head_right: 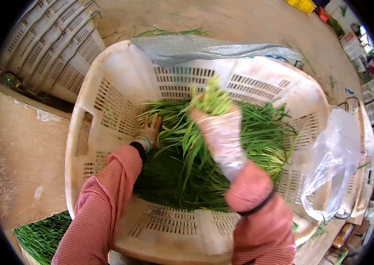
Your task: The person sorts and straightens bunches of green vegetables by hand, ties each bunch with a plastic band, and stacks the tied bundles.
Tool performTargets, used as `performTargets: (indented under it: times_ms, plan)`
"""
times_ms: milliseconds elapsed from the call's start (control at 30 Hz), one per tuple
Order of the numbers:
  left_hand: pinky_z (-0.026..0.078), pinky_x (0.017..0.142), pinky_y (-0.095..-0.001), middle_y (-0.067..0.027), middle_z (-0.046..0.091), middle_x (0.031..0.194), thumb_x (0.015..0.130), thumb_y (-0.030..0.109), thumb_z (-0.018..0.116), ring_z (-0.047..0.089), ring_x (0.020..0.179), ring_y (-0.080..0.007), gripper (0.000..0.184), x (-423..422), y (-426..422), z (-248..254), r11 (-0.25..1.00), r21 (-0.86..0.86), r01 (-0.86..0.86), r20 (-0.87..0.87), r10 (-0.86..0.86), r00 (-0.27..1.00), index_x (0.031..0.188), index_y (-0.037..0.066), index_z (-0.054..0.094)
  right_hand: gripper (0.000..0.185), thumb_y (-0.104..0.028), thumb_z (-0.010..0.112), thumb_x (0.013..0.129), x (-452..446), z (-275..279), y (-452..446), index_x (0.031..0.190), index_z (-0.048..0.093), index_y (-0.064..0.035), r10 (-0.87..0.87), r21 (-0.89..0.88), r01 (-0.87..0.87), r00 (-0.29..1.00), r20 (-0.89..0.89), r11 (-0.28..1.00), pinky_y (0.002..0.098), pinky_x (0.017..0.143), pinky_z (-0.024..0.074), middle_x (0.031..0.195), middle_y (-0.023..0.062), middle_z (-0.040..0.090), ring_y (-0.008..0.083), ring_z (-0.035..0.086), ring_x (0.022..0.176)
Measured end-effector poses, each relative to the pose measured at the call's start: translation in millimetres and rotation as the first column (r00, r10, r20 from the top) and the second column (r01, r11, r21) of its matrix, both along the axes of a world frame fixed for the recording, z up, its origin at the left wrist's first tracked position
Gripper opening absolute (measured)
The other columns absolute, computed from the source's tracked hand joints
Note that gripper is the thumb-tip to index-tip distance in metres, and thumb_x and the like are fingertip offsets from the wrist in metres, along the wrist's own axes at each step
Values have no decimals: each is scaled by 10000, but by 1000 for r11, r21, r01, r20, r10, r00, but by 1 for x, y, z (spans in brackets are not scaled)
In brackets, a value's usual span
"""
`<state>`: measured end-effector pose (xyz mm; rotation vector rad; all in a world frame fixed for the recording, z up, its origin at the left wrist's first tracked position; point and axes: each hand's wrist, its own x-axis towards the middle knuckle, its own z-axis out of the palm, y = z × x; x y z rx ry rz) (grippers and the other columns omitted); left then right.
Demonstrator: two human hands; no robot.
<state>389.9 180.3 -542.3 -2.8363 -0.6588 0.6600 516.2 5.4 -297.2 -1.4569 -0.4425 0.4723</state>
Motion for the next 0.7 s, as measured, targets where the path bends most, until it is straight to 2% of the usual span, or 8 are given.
performTargets:
  times_ms: [33,100,167,233,400,467,533,700]
  plan:
    - [98,998,-604,-67,-80,1440,771,379,564,-21,1303,-380,901,-12,1,-53,932,349,97,117,-146,982,1379,145,-58,200,-78,683,695,4,44,-16,865,582,-48,-53,-6,54,989,140,999,245,613,456,800,20,587,105,541,677]
    - [104,1000,-601,-74,-72,1440,787,329,540,-21,1305,-375,856,-8,13,-91,990,126,66,169,-87,982,1381,147,-48,196,-227,634,777,27,118,-62,901,586,-83,-156,-31,172,945,287,985,324,732,453,853,48,590,164,568,803]
    - [111,1002,-599,-80,-65,1440,803,279,517,-21,1306,-370,813,5,12,-54,995,-89,36,198,-18,980,1383,148,-38,248,-249,564,824,37,211,-108,980,554,-57,-176,25,183,889,423,983,345,769,442,927,62,580,164,557,858]
    - [120,1014,-580,-90,-52,1440,788,286,550,-23,1313,-342,847,9,-6,78,975,-208,-83,-405,-8,914,1382,128,-33,215,-202,595,782,9,294,-139,940,594,-57,-224,284,16,657,720,959,345,745,500,920,75,607,177,590,850]
    - [192,1052,-370,-149,161,1412,743,337,640,223,1285,-266,843,-4,17,200,799,-539,-267,-207,181,961,1368,63,144,187,-153,596,769,-74,331,-199,919,613,-43,-495,501,-16,136,858,865,350,755,531,926,84,622,185,606,844]
    - [225,1037,-307,-147,251,1383,731,326,665,310,1247,-229,824,-25,15,265,381,-918,-108,63,411,909,1350,40,202,185,-93,539,792,-99,289,-199,967,516,-38,-22,-182,250,640,768,951,317,754,488,957,95,569,166,572,827]
    - [178,1047,-375,-157,268,1373,682,357,703,250,1268,-257,925,-37,11,294,-177,-930,322,170,571,803,1363,51,156,221,-69,550,779,-115,252,-203,986,477,-40,58,-363,104,911,408,926,298,742,469,942,87,551,153,558,808]
    - [33,1062,-385,-155,128,1422,571,464,734,98,1320,-229,1106,-100,-114,479,106,-600,793,792,218,570,1388,173,47,260,-88,676,709,-155,298,-207,938,562,-45,95,22,-102,972,215,995,259,711,465,830,17,594,127,567,771]
